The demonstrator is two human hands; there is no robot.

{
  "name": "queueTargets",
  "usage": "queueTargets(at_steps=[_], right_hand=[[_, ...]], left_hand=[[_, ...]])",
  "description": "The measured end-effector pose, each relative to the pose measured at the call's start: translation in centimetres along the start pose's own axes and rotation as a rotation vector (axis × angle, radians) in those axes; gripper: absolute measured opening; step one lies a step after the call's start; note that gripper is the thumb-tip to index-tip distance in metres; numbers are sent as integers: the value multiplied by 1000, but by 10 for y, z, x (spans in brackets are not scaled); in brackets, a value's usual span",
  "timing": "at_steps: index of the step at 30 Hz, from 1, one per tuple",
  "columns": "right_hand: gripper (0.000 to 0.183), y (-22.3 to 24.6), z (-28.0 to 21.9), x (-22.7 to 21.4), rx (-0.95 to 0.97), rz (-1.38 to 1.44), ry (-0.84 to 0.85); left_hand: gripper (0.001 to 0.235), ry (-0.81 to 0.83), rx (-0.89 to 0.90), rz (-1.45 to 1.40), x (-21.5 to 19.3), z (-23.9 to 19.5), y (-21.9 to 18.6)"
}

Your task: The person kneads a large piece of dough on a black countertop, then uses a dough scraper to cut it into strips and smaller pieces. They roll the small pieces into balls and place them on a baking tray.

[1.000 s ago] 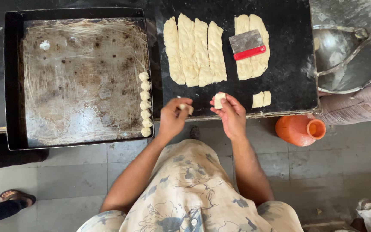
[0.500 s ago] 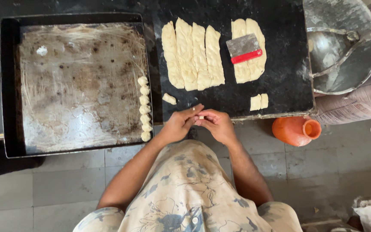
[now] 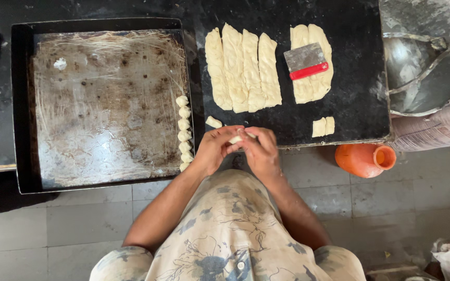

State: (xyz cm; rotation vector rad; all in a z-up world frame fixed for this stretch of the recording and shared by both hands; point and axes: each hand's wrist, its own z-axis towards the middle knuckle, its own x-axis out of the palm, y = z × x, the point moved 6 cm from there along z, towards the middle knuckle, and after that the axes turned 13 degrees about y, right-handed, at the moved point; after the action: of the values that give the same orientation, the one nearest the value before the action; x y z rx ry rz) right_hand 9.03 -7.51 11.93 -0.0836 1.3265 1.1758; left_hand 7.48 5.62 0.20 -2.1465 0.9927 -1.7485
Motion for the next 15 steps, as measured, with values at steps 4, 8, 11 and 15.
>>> queueTargets(at_steps=[4, 8, 11, 15], right_hand=[[28, -35, -1, 13, 212, 705, -85], [23, -45, -6, 23, 450, 980, -37], [20, -24, 3, -2, 301, 416, -29], [23, 0, 17, -16, 74, 333, 64]], left_hand=[[27, 112, 218, 517, 18, -14, -20], [25, 101, 584, 902, 47, -31, -45], [37, -28, 569, 1053, 52, -34, -52], [39, -38, 76, 1051, 39, -18, -35]])
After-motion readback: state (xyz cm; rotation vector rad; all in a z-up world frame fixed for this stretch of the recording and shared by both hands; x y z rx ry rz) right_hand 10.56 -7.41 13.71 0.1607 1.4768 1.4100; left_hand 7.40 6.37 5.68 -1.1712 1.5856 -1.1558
